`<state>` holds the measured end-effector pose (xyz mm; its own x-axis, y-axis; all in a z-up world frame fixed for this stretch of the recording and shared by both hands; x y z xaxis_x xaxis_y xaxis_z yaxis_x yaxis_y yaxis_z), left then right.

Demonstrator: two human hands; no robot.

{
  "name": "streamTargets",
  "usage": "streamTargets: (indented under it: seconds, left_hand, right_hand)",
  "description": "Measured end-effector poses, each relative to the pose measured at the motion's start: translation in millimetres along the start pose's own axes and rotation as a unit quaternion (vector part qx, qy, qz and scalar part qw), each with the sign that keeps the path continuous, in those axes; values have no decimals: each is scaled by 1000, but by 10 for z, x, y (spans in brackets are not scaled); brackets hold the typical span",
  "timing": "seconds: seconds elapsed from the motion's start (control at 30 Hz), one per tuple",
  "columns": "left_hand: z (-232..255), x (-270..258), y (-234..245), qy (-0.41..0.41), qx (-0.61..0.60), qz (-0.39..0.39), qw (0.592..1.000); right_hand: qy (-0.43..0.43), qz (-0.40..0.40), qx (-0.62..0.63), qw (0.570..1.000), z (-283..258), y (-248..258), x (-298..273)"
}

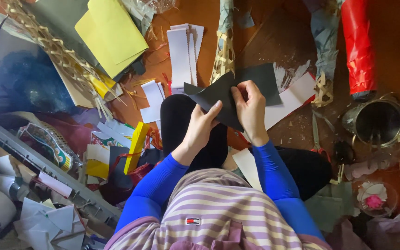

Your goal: Applying paper strips and paste to a paper mache giraffe structure

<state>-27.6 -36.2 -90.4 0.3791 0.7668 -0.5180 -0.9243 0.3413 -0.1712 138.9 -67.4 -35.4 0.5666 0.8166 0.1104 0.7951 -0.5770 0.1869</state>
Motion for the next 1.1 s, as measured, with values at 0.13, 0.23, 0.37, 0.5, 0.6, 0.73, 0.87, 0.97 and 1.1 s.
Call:
streamTargets:
  seconds: [0.13, 0.23, 0.37, 0.5, 0.6, 0.73, 0.87, 0.97, 1.1]
  left_hand:
    - [-34, 96, -8, -5, -51, 12, 999]
    - [-150, 291, 61, -14, -59, 37, 997]
    - [-10, 410, 146, -20, -33, 50, 998]
    - [159, 527, 168, -12, 22, 44, 999]
    - [239, 697, 174, -32, 156, 11, 987]
    - [94, 899, 104, 11, 188, -33, 982]
    - [-7, 980, 54, 60, 187, -77, 977]
    - [-161, 1092, 90, 73, 135, -102, 983]
    - [-63, 997, 66, 76, 112, -109, 985]
  right_hand:
    - [-56, 15, 32, 998, 155, -22, -12]
    - [-66, 21, 44, 997, 246, -53, 14]
    - [-73, 14, 48, 996, 292, -78, 47]
    - [-72, 7, 48, 996, 487, -115, 76]
    - [-85, -9, 61, 994, 528, -105, 104]
    - [-88, -56, 87, 991, 410, -164, 151]
    - [-80, -91, 84, 989, 386, -228, 180]
    - [-85, -98, 90, 987, 493, -266, 182]
    - [-64, -96, 121, 986, 403, -30, 125]
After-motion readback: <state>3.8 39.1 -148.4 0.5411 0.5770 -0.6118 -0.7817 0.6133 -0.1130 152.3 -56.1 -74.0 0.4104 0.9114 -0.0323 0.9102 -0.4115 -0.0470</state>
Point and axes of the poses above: each hand's wrist, its own x-axis towards the middle knuckle, its own y-axis out of the back of the hand, z = x × y, the point moved 8 cm from there along x, towards the middle knuckle, and after that the axes turned 15 degrees about x, right-handed, at the moved point
